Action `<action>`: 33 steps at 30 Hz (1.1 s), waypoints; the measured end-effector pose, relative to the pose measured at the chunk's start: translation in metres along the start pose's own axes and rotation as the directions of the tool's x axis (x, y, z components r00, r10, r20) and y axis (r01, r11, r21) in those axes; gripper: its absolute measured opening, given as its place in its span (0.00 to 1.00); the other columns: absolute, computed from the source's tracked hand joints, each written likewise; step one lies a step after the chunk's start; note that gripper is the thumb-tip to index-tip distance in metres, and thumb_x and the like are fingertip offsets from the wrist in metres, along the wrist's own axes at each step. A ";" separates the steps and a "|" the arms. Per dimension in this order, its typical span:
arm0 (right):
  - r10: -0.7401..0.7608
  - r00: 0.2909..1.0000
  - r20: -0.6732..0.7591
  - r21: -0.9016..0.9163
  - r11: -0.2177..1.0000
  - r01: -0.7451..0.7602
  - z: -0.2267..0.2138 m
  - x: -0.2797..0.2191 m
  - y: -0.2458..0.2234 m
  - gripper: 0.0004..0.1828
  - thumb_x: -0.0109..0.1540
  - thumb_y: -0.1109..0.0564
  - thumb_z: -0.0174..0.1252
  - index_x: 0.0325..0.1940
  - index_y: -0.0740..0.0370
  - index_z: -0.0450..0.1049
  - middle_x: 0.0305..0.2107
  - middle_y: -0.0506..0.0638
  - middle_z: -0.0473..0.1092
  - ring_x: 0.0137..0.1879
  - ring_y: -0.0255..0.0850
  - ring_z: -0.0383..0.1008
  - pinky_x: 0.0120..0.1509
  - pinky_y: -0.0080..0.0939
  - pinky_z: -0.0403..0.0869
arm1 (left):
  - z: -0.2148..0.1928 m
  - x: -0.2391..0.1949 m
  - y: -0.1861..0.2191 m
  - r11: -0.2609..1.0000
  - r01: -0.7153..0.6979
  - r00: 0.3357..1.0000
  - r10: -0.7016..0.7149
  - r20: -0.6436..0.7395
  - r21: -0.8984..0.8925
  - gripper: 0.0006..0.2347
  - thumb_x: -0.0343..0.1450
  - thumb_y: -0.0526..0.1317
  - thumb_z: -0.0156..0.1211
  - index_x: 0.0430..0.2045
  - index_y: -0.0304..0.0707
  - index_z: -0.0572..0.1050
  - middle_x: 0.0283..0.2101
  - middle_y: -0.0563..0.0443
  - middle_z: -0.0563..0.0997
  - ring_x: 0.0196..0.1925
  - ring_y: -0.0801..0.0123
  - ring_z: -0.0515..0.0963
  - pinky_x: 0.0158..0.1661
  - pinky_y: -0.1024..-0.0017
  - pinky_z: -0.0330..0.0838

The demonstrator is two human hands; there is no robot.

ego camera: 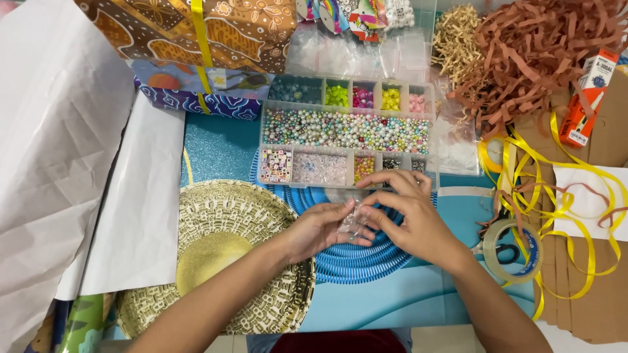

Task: The person ties a yellow ribbon around a gingerbread-patterned gift box, forming a bow and adjusting it. Then they open a small plastic bag and place several colorful beads into it.

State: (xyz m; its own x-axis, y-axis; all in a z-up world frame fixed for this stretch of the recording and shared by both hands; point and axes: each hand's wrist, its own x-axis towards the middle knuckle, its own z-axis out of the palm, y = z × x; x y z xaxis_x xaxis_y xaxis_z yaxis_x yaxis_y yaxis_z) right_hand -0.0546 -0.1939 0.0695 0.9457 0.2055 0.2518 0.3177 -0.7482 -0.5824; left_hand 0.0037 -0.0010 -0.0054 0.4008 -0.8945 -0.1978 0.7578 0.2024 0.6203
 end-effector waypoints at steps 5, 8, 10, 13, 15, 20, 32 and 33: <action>0.010 1.000 -0.016 0.010 1.000 -0.010 0.004 0.000 0.005 0.07 0.65 0.49 0.61 0.35 0.50 0.79 0.50 0.44 0.73 0.64 0.43 0.68 0.67 0.51 0.49 | -0.001 -0.001 -0.002 1.000 -0.012 1.000 0.012 0.009 0.007 0.25 0.81 0.49 0.43 0.53 0.13 0.66 0.56 0.21 0.73 0.55 0.45 0.80 0.60 0.53 0.75; 0.007 0.999 -0.032 -0.015 1.000 -0.007 0.006 0.000 0.008 0.08 0.64 0.47 0.63 0.33 0.49 0.80 0.49 0.43 0.74 0.63 0.42 0.69 0.67 0.50 0.49 | -0.001 -0.002 -0.002 1.000 -0.003 1.000 0.003 0.003 0.017 0.25 0.81 0.50 0.42 0.54 0.14 0.67 0.56 0.22 0.73 0.55 0.46 0.80 0.59 0.53 0.75; -0.006 0.998 -0.058 -0.051 0.999 0.003 0.006 0.001 0.008 0.08 0.64 0.47 0.64 0.31 0.46 0.80 0.49 0.40 0.74 0.65 0.40 0.68 0.67 0.49 0.48 | 0.003 -0.003 0.001 1.000 0.003 1.000 -0.003 0.000 0.028 0.24 0.81 0.50 0.41 0.53 0.16 0.67 0.56 0.23 0.73 0.55 0.46 0.80 0.60 0.53 0.75; -0.045 0.995 -0.089 -0.147 0.989 0.032 0.006 0.001 0.006 0.09 0.63 0.47 0.65 0.30 0.48 0.79 0.48 0.41 0.74 0.65 0.41 0.67 0.68 0.53 0.47 | 0.005 -0.001 0.002 0.999 -0.018 1.000 0.017 0.002 0.030 0.23 0.82 0.48 0.38 0.55 0.16 0.66 0.53 0.26 0.74 0.55 0.48 0.80 0.59 0.56 0.76; -0.042 0.994 -0.096 -0.149 0.988 0.027 0.007 0.001 0.006 0.09 0.63 0.46 0.65 0.30 0.47 0.79 0.48 0.40 0.74 0.65 0.40 0.67 0.68 0.52 0.47 | 0.002 -0.001 0.000 1.000 -0.019 1.000 0.019 -0.001 0.025 0.23 0.82 0.48 0.38 0.55 0.16 0.66 0.53 0.25 0.74 0.55 0.47 0.80 0.58 0.55 0.76; -0.030 0.992 -0.122 -0.112 0.994 0.016 0.008 0.003 0.010 0.10 0.62 0.45 0.67 0.29 0.46 0.79 0.48 0.38 0.75 0.64 0.39 0.68 0.67 0.50 0.48 | -0.003 0.002 -0.005 0.999 -0.036 0.999 0.036 -0.021 -0.003 0.22 0.82 0.47 0.38 0.53 0.17 0.67 0.53 0.26 0.74 0.54 0.47 0.80 0.58 0.55 0.77; -0.239 0.953 -0.187 -0.560 0.823 0.096 0.009 0.096 0.032 0.02 0.66 0.48 0.65 0.40 0.42 0.81 0.48 0.39 0.71 0.61 0.41 0.68 0.67 0.57 0.52 | 0.007 -0.002 0.003 0.998 -0.054 0.998 0.053 0.023 0.034 0.23 0.82 0.47 0.36 0.56 0.17 0.68 0.51 0.30 0.76 0.52 0.54 0.80 0.57 0.60 0.77; -0.253 0.953 -0.165 -0.589 0.800 0.111 0.011 0.101 0.033 0.03 0.64 0.48 0.66 0.37 0.43 0.81 0.46 0.40 0.72 0.60 0.42 0.69 0.66 0.58 0.53 | 0.006 -0.001 0.002 0.998 -0.050 0.999 0.049 0.022 0.028 0.23 0.82 0.47 0.36 0.56 0.17 0.68 0.51 0.31 0.76 0.53 0.55 0.80 0.57 0.60 0.76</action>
State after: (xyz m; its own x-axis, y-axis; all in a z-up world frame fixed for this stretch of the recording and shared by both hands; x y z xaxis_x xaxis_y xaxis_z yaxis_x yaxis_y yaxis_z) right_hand 0.0524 -0.1905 0.0672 0.8096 0.2816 0.5150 0.3189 -0.9476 0.0170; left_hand 0.0019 -0.0019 0.0011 0.4260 -0.8922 -0.1499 0.7222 0.2356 0.6503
